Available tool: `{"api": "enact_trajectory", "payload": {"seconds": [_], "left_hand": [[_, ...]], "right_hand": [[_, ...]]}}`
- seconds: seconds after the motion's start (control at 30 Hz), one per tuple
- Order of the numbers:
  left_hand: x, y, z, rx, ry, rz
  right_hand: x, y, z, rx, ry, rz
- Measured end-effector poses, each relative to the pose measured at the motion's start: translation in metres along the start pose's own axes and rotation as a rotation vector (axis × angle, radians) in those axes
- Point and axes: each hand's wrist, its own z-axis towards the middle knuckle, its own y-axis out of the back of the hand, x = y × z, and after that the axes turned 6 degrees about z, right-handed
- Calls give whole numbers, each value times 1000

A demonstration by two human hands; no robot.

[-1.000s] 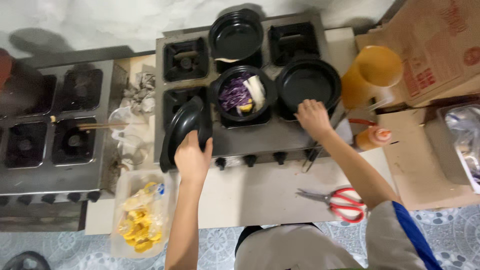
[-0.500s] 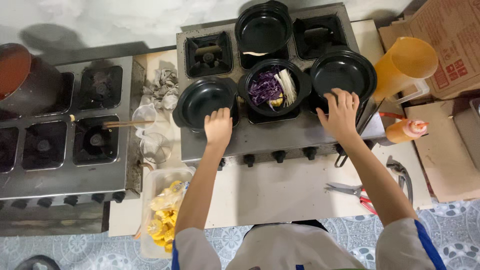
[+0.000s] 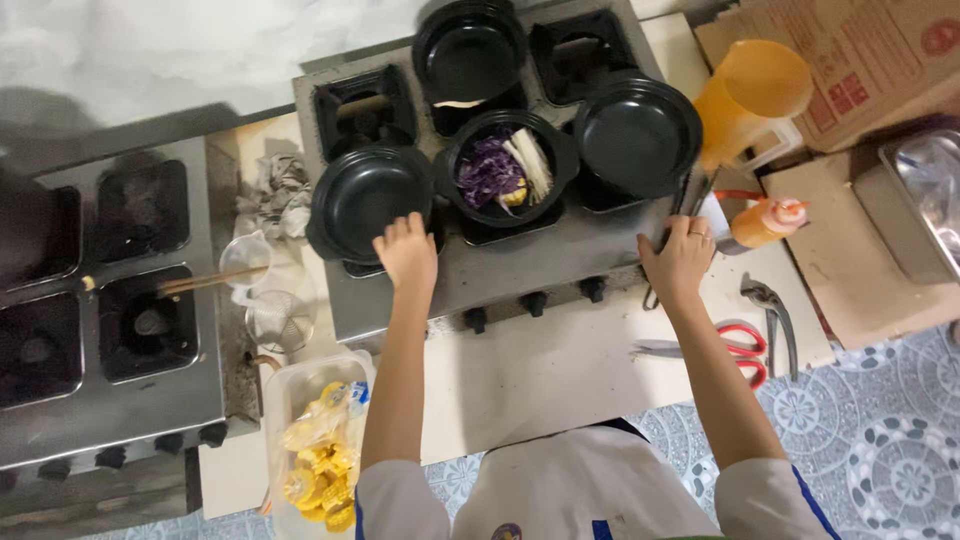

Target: The person retrieves black bowls from a crate and places them on a countertop. They add corn, shredded purple cabbage, and enoki mushrooms into the bowls, repeating the process for multiple portions. The person also opens a freezer and retrieves packaged items.

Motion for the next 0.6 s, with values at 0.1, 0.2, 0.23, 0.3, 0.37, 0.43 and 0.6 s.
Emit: {"api": "enact_trajectory", "payload": {"seconds": [0.1, 0.2, 0.23, 0.3, 0.37, 0.43, 0.6], "left_hand": [[-20, 28, -24, -163, 59, -134], [-66, 44, -64, -274, 89, -383], [-87, 44, -80, -324, 42, -448], [-130, 40, -113, -299, 2, -623], [-173, 33, -145, -191, -10, -791], [-205, 24, -180, -146, 14, -883], [-241, 6, -247, -289, 247, -917]], "right_hand": [[-30, -11, -10, 41, -134, 34], [-52, -22, -16, -34, -51, 153], [-59, -23, -20, -13, -108, 199], [-66, -21, -31, 29, -217, 292], [-67, -11, -55, -62, -169, 432], [-68, 8, -99, -40, -168, 507], [-97, 64, -175, 561, -52, 176]]}}
